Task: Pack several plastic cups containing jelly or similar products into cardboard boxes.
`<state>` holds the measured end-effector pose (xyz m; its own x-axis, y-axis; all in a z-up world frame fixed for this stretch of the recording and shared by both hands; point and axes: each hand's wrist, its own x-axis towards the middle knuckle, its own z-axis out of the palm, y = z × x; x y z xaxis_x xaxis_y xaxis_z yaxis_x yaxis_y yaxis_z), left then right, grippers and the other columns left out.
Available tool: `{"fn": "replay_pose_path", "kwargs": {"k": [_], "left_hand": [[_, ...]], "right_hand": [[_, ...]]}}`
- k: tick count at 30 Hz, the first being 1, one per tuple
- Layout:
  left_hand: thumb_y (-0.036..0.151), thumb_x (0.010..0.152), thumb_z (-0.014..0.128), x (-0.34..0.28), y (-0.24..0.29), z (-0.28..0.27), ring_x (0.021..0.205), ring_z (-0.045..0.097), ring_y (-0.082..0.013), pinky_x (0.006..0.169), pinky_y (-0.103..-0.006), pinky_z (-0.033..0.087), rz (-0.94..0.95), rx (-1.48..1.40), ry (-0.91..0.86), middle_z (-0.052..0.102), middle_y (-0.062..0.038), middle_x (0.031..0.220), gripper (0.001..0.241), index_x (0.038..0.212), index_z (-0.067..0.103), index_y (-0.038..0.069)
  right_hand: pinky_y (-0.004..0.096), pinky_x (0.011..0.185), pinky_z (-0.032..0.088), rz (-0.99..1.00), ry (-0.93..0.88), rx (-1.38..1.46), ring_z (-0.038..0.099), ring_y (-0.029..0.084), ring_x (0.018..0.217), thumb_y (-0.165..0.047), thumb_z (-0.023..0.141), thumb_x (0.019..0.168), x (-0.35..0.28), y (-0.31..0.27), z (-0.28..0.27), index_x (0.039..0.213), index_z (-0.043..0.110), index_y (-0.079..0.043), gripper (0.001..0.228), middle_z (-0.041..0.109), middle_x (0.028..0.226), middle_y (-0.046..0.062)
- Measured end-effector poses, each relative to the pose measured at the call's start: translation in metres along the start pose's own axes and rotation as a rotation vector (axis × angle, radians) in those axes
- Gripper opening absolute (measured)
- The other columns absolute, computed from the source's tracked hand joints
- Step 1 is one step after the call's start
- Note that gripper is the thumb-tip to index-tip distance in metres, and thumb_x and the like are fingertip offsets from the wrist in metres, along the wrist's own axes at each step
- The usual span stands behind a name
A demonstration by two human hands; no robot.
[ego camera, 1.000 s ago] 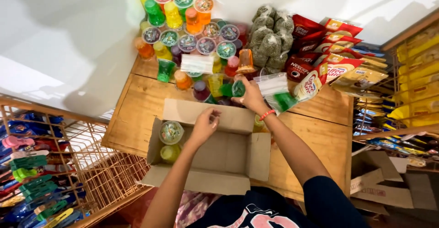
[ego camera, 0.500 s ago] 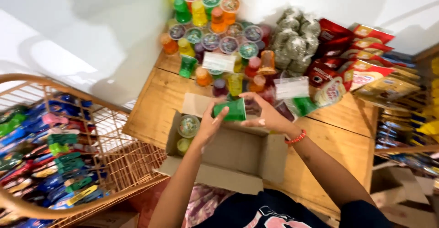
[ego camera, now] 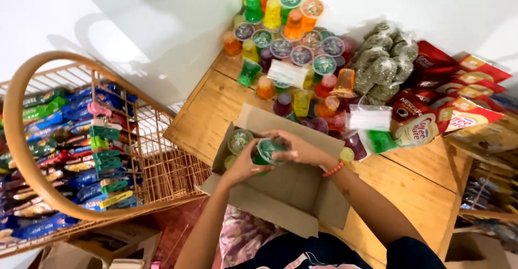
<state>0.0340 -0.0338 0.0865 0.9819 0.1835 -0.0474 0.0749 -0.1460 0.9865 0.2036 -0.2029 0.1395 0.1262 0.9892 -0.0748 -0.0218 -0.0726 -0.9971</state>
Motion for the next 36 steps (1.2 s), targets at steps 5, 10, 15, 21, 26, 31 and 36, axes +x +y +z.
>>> {"fn": "replay_pose_path", "kwargs": {"k": [5, 10, 15, 21, 26, 31, 36], "left_hand": [[0.041, 0.067, 0.092, -0.013, -0.021, -0.01, 0.122, 0.063, -0.03, 0.105, -0.0392, 0.049, -0.124, 0.338, 0.021, 0.064, -0.02, 0.132, 0.094, 0.141, 0.051, 0.001], [0.042, 0.072, 0.091, -0.025, -0.036, -0.012, 0.119, 0.064, -0.0349, 0.101, -0.041, 0.05, -0.083, 0.407, 0.032, 0.064, -0.025, 0.129, 0.089, 0.14, 0.05, 0.001], [0.041, 0.073, 0.087, -0.032, -0.003, -0.013, 0.116, 0.068, -0.0361, 0.096, -0.042, 0.054, -0.288, 0.426, 0.076, 0.069, -0.023, 0.123, 0.08, 0.139, 0.051, 0.013], [0.029, 0.069, 0.092, -0.037, -0.019, -0.018, 0.12, 0.063, -0.0409, 0.1, -0.0463, 0.051, -0.164, 0.43, 0.093, 0.063, -0.025, 0.131, 0.098, 0.149, 0.039, 0.018], [0.017, 0.064, 0.09, -0.04, 0.029, -0.014, 0.128, 0.058, -0.0337, 0.105, -0.0423, 0.047, -0.205, 0.231, 0.03, 0.056, -0.019, 0.141, 0.115, 0.159, 0.025, 0.024], [0.009, 0.065, 0.09, -0.034, -0.023, -0.004, 0.117, 0.064, -0.0354, 0.102, -0.0418, 0.051, 0.038, 0.155, 0.102, 0.064, -0.016, 0.122, 0.069, 0.124, 0.054, 0.012], [0.005, 0.062, 0.085, -0.036, -0.028, -0.007, 0.112, 0.058, -0.0366, 0.092, -0.0427, 0.05, 0.019, 0.63, -0.004, 0.061, -0.014, 0.11, 0.047, 0.099, 0.056, 0.009]], "right_hand": [[0.039, 0.105, 0.051, -0.124, 0.37, -0.511, 0.063, 0.028, 0.122, -0.018, 0.068, 0.097, 0.037, 0.071, -0.056, 0.134, 0.064, -0.013, 0.037, 0.066, 0.129, 0.011], [0.044, 0.1, 0.05, -0.057, 0.595, -0.815, 0.06, 0.04, 0.114, -0.011, 0.075, 0.093, 0.072, 0.069, -0.082, 0.133, 0.063, -0.014, 0.042, 0.059, 0.122, 0.021], [0.049, 0.099, 0.047, 0.034, 0.473, -0.847, 0.053, 0.049, 0.116, 0.003, 0.076, 0.077, 0.1, 0.108, -0.104, 0.134, 0.06, -0.019, 0.063, 0.043, 0.135, 0.029], [0.045, 0.097, 0.053, -0.035, 0.555, -0.862, 0.061, 0.043, 0.116, 0.005, 0.076, 0.079, 0.082, 0.104, -0.107, 0.127, 0.065, -0.02, 0.055, 0.055, 0.127, 0.018], [0.044, 0.096, 0.053, -0.191, 0.692, -0.795, 0.061, 0.04, 0.111, 0.001, 0.08, 0.077, 0.052, 0.085, -0.105, 0.123, 0.066, -0.014, 0.05, 0.055, 0.122, 0.019], [0.042, 0.092, 0.053, -0.143, 0.885, -0.804, 0.064, 0.034, 0.105, -0.01, 0.087, 0.08, 0.028, 0.054, -0.108, 0.122, 0.071, -0.014, 0.046, 0.061, 0.113, 0.017], [0.043, 0.098, 0.05, -0.394, 1.05, -0.617, 0.062, 0.029, 0.109, -0.007, 0.084, 0.092, -0.007, 0.057, -0.108, 0.126, 0.065, -0.007, 0.039, 0.066, 0.12, 0.013]]}}
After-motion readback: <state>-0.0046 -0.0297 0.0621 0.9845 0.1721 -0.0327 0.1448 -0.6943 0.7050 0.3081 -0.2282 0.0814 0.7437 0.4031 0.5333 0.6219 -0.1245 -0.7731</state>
